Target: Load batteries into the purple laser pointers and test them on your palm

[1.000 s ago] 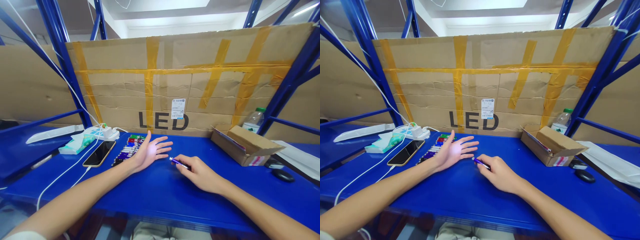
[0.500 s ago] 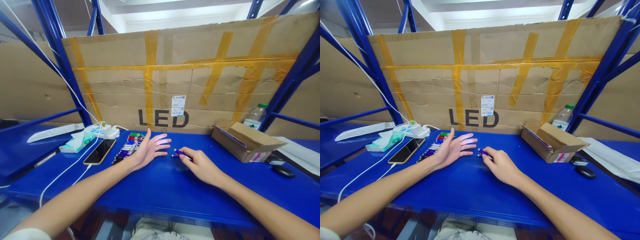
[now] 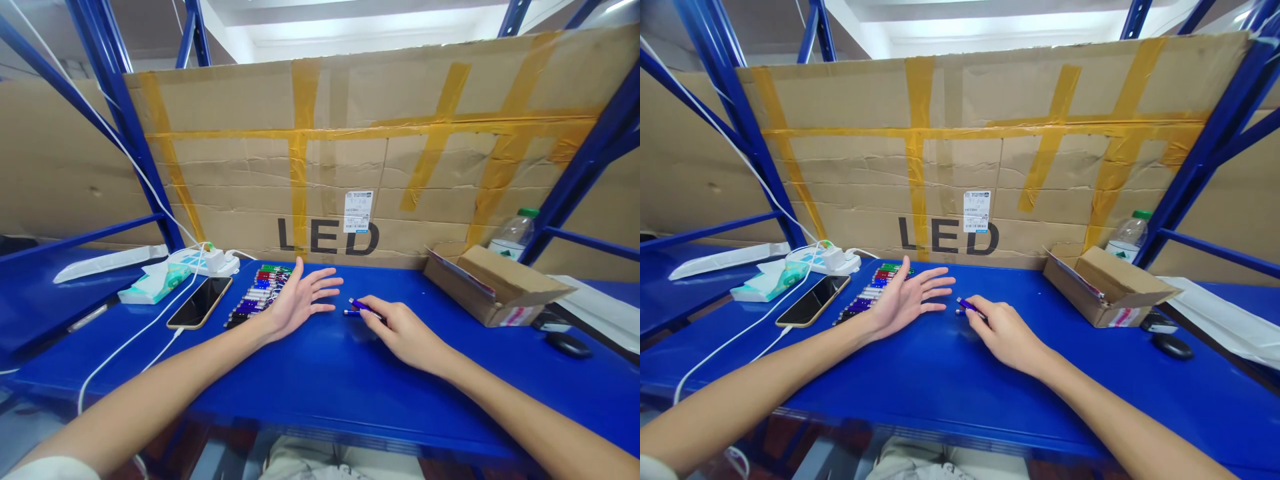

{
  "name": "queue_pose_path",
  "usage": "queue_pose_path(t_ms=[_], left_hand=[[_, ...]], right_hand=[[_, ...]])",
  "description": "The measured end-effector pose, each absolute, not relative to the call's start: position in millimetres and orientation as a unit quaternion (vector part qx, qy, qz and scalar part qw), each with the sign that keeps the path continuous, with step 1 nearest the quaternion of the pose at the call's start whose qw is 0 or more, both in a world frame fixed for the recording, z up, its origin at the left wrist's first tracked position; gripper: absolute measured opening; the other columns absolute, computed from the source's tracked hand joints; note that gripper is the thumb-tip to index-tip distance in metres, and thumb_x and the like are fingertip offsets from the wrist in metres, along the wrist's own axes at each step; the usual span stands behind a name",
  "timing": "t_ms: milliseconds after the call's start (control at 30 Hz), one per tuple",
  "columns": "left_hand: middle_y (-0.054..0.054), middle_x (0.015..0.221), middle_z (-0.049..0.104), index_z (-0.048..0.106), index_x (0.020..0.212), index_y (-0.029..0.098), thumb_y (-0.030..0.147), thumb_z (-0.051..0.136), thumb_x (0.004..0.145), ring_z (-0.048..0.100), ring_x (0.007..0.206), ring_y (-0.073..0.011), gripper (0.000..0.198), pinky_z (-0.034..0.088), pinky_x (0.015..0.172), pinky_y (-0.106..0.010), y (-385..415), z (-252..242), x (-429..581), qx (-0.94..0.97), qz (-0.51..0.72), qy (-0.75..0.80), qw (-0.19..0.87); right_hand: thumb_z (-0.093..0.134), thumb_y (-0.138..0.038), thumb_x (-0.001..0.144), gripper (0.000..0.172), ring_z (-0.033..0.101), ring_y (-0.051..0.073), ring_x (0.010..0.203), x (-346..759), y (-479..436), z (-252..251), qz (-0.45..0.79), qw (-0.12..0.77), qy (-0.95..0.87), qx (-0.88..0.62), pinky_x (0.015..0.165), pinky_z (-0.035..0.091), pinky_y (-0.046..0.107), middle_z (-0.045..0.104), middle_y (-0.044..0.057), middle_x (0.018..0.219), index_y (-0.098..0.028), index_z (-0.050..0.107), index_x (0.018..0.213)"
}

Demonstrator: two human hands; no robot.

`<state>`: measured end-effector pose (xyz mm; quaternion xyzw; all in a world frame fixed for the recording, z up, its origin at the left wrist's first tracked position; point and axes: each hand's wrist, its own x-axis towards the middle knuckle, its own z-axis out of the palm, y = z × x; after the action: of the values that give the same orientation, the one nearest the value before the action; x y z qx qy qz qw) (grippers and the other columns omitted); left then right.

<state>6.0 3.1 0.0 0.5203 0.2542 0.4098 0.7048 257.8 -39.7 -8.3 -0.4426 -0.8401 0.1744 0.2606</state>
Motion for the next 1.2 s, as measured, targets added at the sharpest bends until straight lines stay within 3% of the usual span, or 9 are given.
queue_pose_path(t_ms=[167, 367, 533, 833, 1033, 1133, 1200], left_hand=[[-0.018, 0.159, 0.057, 0.059, 0.151, 0.019, 0.081, 0.023, 0.104, 0.051, 0.146, -0.037, 0.086, 0.046, 0.113, -0.051, 2.5, 2.1, 6.0, 0.517, 0.415, 0.253, 0.705], [-0.017, 0.16, 0.057, 0.059, 0.152, 0.02, 0.081, 0.022, 0.104, 0.051, 0.146, -0.0369, 0.085, 0.046, 0.113, -0.051, 2.6, -0.2, 5.8, 0.523, 0.407, 0.252, 0.705], [-0.019, 0.159, 0.057, 0.059, 0.153, 0.019, 0.082, 0.027, 0.103, 0.051, 0.145, -0.0378, 0.086, 0.047, 0.111, -0.051, 3.0, -2.2, 6.3, 0.522, 0.405, 0.249, 0.708], [-0.019, 0.158, 0.058, 0.058, 0.153, 0.019, 0.081, 0.025, 0.104, 0.052, 0.144, -0.0372, 0.086, 0.048, 0.109, -0.049, 0.8, 1.2, 6.6, 0.528, 0.409, 0.254, 0.699], [-0.019, 0.158, 0.059, 0.057, 0.153, 0.018, 0.081, 0.024, 0.104, 0.053, 0.143, -0.0365, 0.087, 0.049, 0.107, -0.047, 0.9, -0.7, 7.2, 0.526, 0.404, 0.254, 0.704], [-0.019, 0.157, 0.059, 0.057, 0.153, 0.019, 0.082, 0.025, 0.103, 0.053, 0.143, -0.0365, 0.086, 0.049, 0.107, -0.047, 0.4, -0.7, 7.5, 0.528, 0.4, 0.256, 0.704], [-0.019, 0.157, 0.059, 0.056, 0.154, 0.018, 0.081, 0.025, 0.103, 0.053, 0.142, -0.0365, 0.087, 0.048, 0.108, -0.047, 0.3, -0.7, 7.8, 0.532, 0.4, 0.255, 0.702]], right_hand=[[0.043, -0.044, 0.112, 0.035, 0.06, 0.016, 0.068, 253.9, -46.2, -8.1, 0.216, 0.247, -0.866, -0.379, 0.068, 0.042, 0.029, 0.073, 0.002, 0.085, -0.02, 0.069, 0.107], [0.045, -0.046, 0.111, 0.036, 0.062, 0.018, 0.075, 255.6, -46.1, -3.7, 0.218, 0.334, -0.821, -0.409, 0.07, 0.043, 0.029, 0.077, 0.004, 0.096, -0.021, 0.07, 0.116], [0.046, -0.042, 0.109, 0.035, 0.062, 0.018, 0.073, 253.8, -45.6, -3.1, 0.252, 0.257, -0.841, -0.403, 0.069, 0.045, 0.029, 0.078, 0.003, 0.092, -0.02, 0.074, 0.107], [0.04, -0.042, 0.111, 0.036, 0.064, 0.02, 0.069, 251.9, -43.0, -10.2, 0.186, 0.23, -0.841, -0.454, 0.067, 0.04, 0.031, 0.075, 0.003, 0.083, -0.021, 0.069, 0.109], [0.039, -0.045, 0.112, 0.035, 0.065, 0.02, 0.071, 252.1, -41.7, -9.6, 0.186, 0.314, -0.809, -0.461, 0.068, 0.042, 0.031, 0.076, 0.002, 0.089, -0.023, 0.064, 0.123], [0.041, -0.043, 0.111, 0.034, 0.064, 0.021, 0.068, 252.3, -40.4, -9.7, 0.191, 0.268, -0.814, -0.478, 0.066, 0.042, 0.032, 0.075, 0.003, 0.083, -0.022, 0.067, 0.112], [0.043, -0.042, 0.11, 0.034, 0.066, 0.021, 0.073, 251.1, -41.6, -10.1, 0.219, 0.234, -0.834, -0.448, 0.069, 0.045, 0.032, 0.077, 0.005, 0.089, -0.021, 0.07, 0.106]])
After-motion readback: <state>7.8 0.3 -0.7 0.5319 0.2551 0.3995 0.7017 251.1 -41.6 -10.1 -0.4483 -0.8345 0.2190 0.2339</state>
